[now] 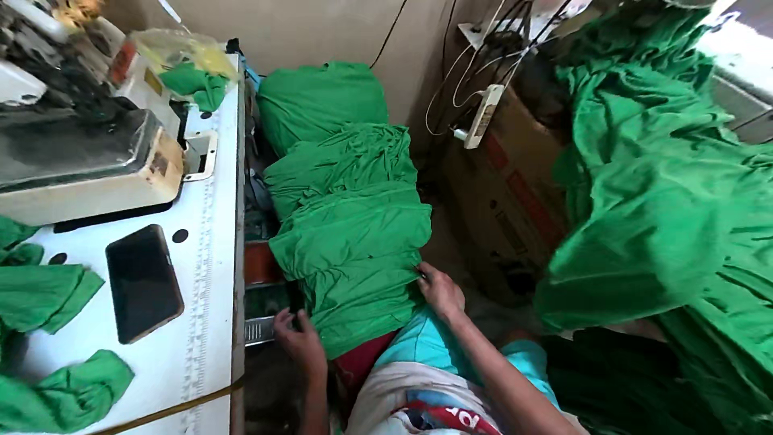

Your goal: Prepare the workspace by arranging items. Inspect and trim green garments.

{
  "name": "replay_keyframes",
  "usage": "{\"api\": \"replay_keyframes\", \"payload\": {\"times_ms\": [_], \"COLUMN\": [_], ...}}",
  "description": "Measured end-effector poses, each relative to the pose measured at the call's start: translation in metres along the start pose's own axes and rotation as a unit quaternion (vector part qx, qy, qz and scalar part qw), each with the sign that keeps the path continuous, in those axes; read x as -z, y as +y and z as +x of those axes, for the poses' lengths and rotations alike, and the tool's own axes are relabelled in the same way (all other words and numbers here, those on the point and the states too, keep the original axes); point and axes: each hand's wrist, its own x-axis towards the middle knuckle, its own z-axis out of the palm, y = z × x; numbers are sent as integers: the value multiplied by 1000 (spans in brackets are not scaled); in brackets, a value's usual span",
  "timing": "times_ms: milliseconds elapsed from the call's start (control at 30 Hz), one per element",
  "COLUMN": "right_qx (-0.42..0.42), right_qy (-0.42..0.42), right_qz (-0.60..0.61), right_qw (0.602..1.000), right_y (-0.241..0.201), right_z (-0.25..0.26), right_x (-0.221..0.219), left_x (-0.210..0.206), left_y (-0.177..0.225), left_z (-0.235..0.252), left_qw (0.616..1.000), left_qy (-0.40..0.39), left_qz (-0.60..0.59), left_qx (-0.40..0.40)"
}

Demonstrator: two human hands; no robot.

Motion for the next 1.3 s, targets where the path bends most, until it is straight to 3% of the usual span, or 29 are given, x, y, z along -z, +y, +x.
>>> {"api": "replay_keyframes", "payload": {"times_ms": [100,167,233,300,400,500,633,733,800,900,1000,1067,1167,1233,1300], "right_qx": [136,200,241,248,140,37,-19,-38,-26,-20,-47,-62,-69,-65,-9], "right_qy": [93,136,159,169,126,45,12,47,31,-56,-85,-75,-52,-22,49], "right_qz": [117,175,197,176,85,-7,-16,40,58,30,-20,-34,-43,-26,-2], "right_qw": [979,955,937,937,978,998,1000,997,998,998,995,995,995,997,999], "right_y": [9,7,-1,-8,-8,5,23,32,38,31,27,31,35,33,29], "right_z": [-6,-8,-11,-11,-2,12,11,9,14,23,29,34,31,24,10], "right_x": [-16,-24,-21,-12,1,3,-1,-7,-9,0,1,3,1,1,1], "left_x": [-39,-67,-88,-93,-85,-66,-50,-57,-71,-112,-145,-141,-120,-109,-100], "left_y": [47,72,91,101,91,65,36,57,77,94,78,90,98,91,79], "left_z": [-5,-5,-5,-4,5,15,31,22,12,6,7,9,9,20,36], "left_qw": [974,920,870,872,924,965,952,952,935,856,815,828,894,933,948], "left_qy": [-205,-357,-424,-391,-252,-163,-191,-143,-215,-444,-511,-484,-351,-254,-214], "left_qz": [-5,48,129,142,47,54,237,227,180,196,227,216,120,61,53], "left_qx": [-96,-155,-217,-259,-285,-199,-41,-145,-217,-177,-150,-185,-252,-246,-228]}}
